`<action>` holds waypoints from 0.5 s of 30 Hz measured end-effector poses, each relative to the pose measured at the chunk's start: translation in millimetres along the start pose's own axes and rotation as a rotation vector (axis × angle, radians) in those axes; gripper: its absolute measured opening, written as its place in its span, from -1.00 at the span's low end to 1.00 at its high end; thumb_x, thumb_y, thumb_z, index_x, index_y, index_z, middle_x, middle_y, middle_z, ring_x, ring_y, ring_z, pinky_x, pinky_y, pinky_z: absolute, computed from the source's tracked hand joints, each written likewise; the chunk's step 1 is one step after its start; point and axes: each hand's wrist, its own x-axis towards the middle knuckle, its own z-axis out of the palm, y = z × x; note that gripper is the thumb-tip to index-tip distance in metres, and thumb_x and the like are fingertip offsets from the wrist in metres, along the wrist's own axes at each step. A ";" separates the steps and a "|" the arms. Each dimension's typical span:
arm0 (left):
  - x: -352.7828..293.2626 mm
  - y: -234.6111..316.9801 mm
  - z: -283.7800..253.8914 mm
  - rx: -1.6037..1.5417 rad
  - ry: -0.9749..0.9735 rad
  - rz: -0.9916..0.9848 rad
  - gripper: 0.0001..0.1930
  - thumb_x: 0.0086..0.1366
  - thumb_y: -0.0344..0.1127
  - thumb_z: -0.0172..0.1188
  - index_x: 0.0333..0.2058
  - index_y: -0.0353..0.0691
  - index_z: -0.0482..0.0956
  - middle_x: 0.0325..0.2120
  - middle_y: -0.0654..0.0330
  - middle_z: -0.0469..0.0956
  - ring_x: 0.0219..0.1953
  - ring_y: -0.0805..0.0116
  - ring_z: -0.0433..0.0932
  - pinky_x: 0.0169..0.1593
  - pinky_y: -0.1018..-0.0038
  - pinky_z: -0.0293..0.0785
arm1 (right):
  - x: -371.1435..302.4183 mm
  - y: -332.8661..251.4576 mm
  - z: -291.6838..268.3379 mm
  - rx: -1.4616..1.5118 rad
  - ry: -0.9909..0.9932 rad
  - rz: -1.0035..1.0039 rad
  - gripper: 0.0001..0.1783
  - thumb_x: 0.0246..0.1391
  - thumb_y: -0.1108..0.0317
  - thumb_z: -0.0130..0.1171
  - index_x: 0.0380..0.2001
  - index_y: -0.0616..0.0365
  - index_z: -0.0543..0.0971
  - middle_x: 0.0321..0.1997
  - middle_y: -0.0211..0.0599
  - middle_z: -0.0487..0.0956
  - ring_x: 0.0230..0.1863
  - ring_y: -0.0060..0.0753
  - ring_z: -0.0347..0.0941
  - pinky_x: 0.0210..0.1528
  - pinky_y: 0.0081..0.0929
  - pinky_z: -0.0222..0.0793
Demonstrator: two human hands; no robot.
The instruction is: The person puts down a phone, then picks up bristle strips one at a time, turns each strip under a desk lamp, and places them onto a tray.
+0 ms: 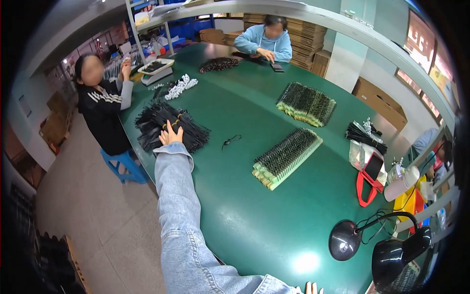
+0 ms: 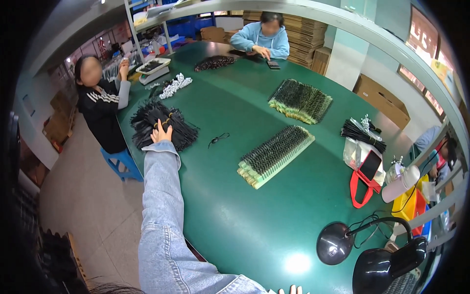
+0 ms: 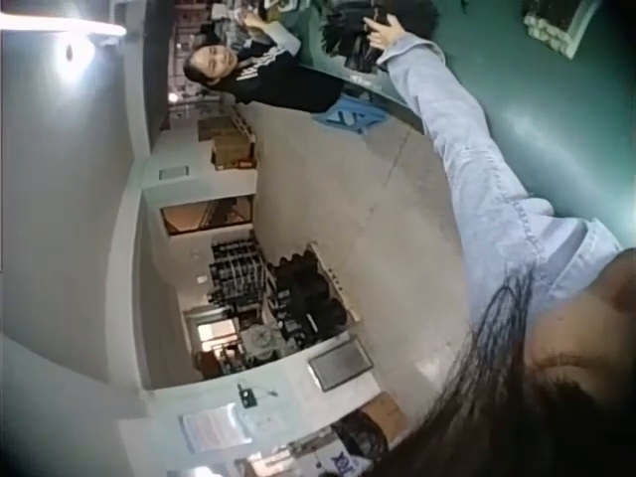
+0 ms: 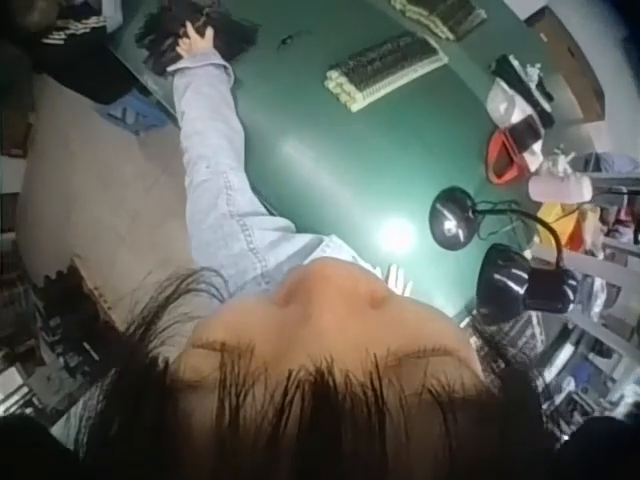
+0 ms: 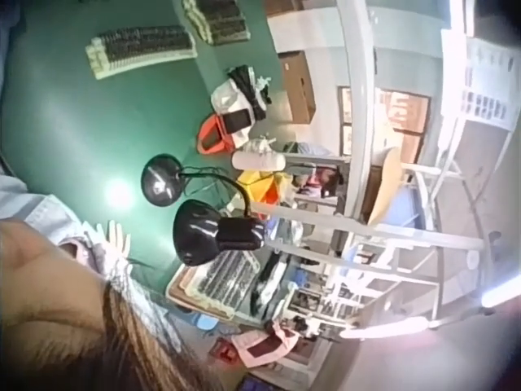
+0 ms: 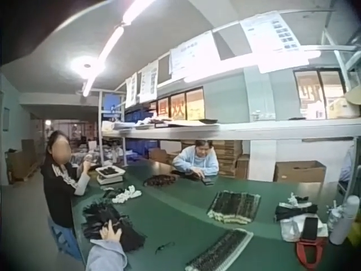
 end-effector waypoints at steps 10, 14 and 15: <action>-17.2 -11.5 -17.4 -0.018 -0.144 0.039 -0.32 0.00 0.08 0.00 0.12 0.13 0.03 -0.10 -0.13 0.28 0.02 0.02 0.17 0.10 0.18 -0.02 | -3.3 -0.9 -11.2 0.059 0.032 -0.110 -0.46 0.01 0.00 -0.37 0.12 -0.27 0.08 0.23 -0.24 0.00 0.24 -0.13 -0.14 0.13 0.19 -0.34; 21.9 -24.3 -53.6 0.073 -0.286 -0.008 -0.35 -0.03 0.02 0.03 0.08 0.08 0.12 -0.12 -0.12 0.30 -0.03 0.01 0.22 0.05 0.22 0.08 | 6.4 5.6 -6.4 0.148 0.033 -0.231 -0.46 0.01 0.01 -0.31 0.11 -0.28 0.09 0.23 -0.25 -0.02 0.25 -0.12 -0.16 0.12 0.22 -0.38; 23.3 -28.7 -59.5 0.119 -0.362 -0.040 -0.37 -0.04 -0.01 0.04 0.07 0.06 0.16 -0.12 -0.11 0.30 -0.04 0.00 0.23 0.03 0.23 0.12 | 3.8 9.1 -5.1 0.173 0.011 -0.262 -0.46 0.00 0.01 -0.28 0.11 -0.28 0.09 0.24 -0.25 -0.03 0.25 -0.11 -0.16 0.12 0.23 -0.39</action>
